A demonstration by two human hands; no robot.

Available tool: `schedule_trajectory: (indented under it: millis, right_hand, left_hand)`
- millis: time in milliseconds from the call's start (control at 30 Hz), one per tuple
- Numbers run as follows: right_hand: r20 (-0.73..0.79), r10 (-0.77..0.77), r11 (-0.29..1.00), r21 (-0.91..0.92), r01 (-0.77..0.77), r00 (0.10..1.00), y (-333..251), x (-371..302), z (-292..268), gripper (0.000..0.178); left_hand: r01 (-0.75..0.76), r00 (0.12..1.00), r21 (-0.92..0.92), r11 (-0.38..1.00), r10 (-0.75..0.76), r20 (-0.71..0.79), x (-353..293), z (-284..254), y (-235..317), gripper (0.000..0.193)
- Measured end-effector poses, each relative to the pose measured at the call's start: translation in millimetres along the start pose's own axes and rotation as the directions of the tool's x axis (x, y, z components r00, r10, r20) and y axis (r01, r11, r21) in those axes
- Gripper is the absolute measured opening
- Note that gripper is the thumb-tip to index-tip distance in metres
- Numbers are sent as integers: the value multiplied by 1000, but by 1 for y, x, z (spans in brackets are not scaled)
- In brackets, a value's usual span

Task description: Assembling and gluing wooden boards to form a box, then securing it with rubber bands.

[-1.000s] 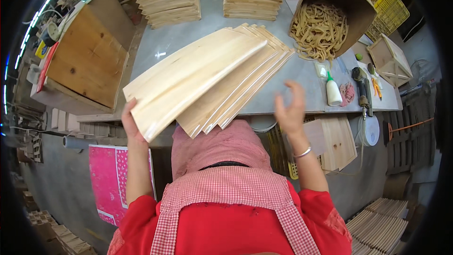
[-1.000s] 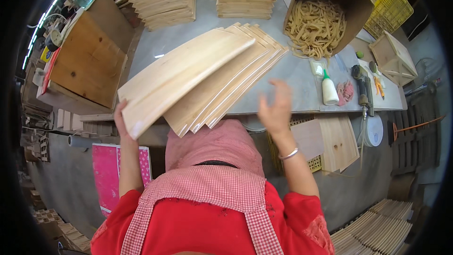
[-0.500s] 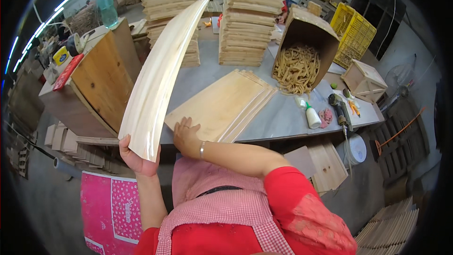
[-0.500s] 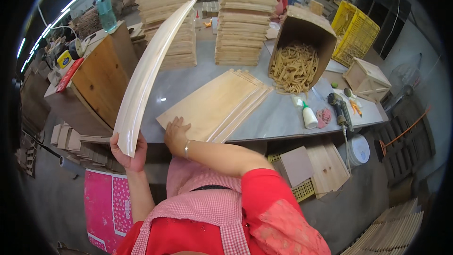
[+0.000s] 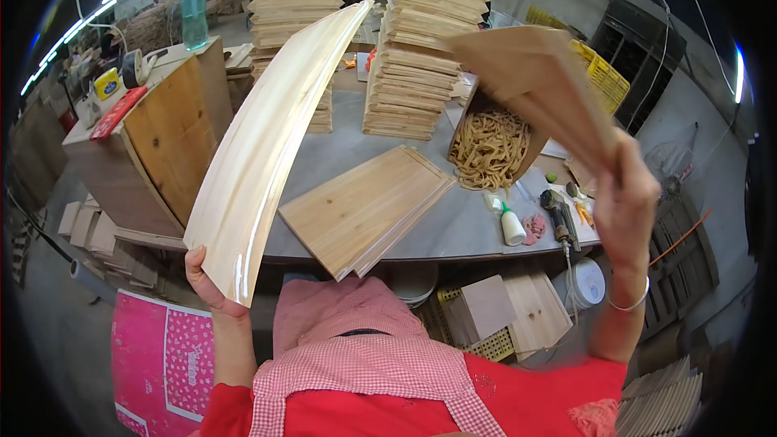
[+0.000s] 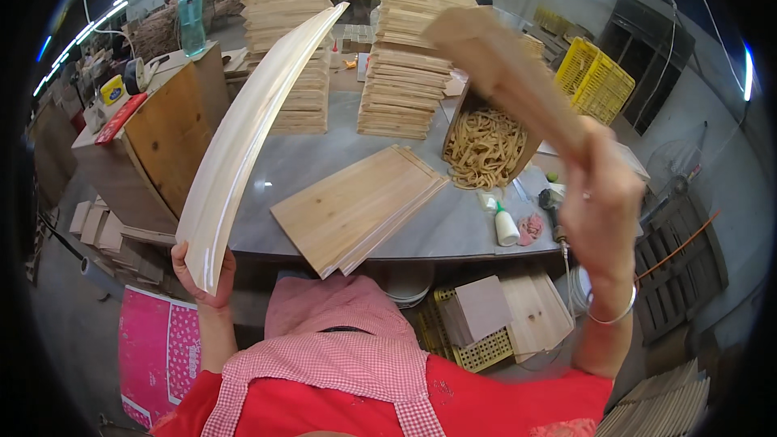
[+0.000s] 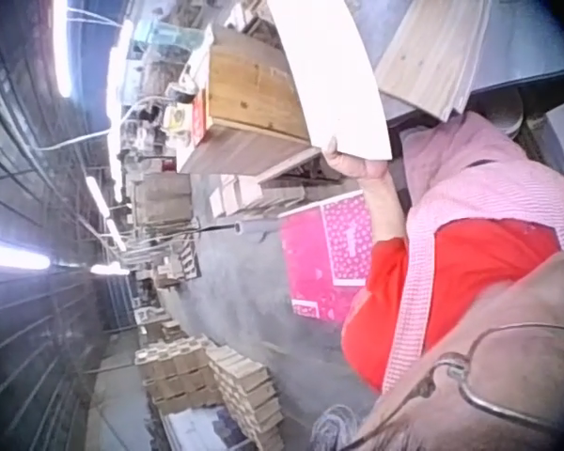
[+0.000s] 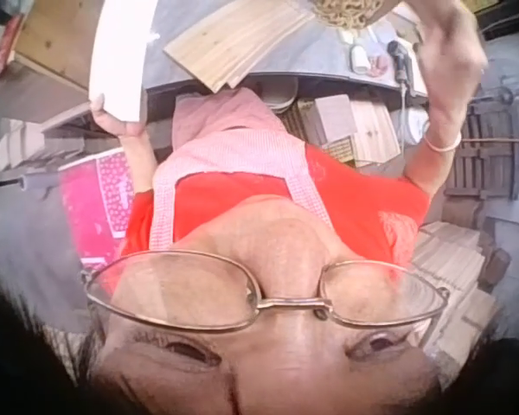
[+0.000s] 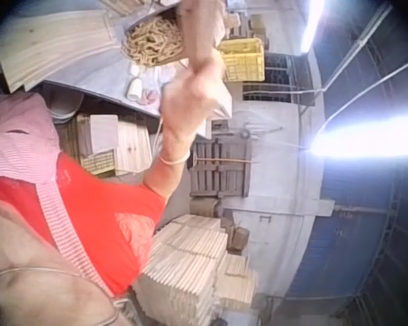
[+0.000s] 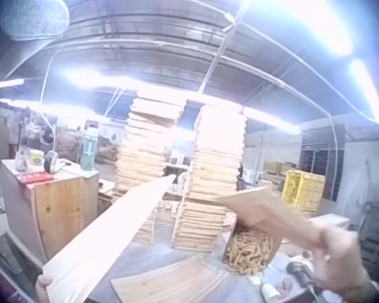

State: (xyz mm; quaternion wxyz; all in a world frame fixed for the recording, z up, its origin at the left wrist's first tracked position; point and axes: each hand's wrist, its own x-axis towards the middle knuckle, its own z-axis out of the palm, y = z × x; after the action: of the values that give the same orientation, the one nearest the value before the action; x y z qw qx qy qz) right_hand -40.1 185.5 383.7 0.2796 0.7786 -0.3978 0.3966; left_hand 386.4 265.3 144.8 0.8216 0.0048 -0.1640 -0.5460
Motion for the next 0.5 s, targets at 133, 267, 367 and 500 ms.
schedule_trajectory:
  millis: [133, 267, 367, 500]
  right_hand:
    - [-184, -35, 980, -200, -2, 982, 71, 15, 34, 34]
    - [-128, -203, 901, -414, 134, 971, 191, 51, 136, 32]
    - [-43, -164, 854, -506, 120, 986, 313, 58, 202, 39]
    - [113, -104, 780, -608, 151, 988, 402, 49, 283, 53]
  left_hand:
    - [-16, 1000, 25, 1000, 16, 19, 8, -5, -6, 51]
    - [-74, 975, 113, 991, 96, -201, -4, -2, -15, 67]
    - [48, 972, 86, 995, -26, -235, 8, 5, -28, 74]
    - [79, 982, -13, 997, -80, -168, 4, -2, -41, 70]
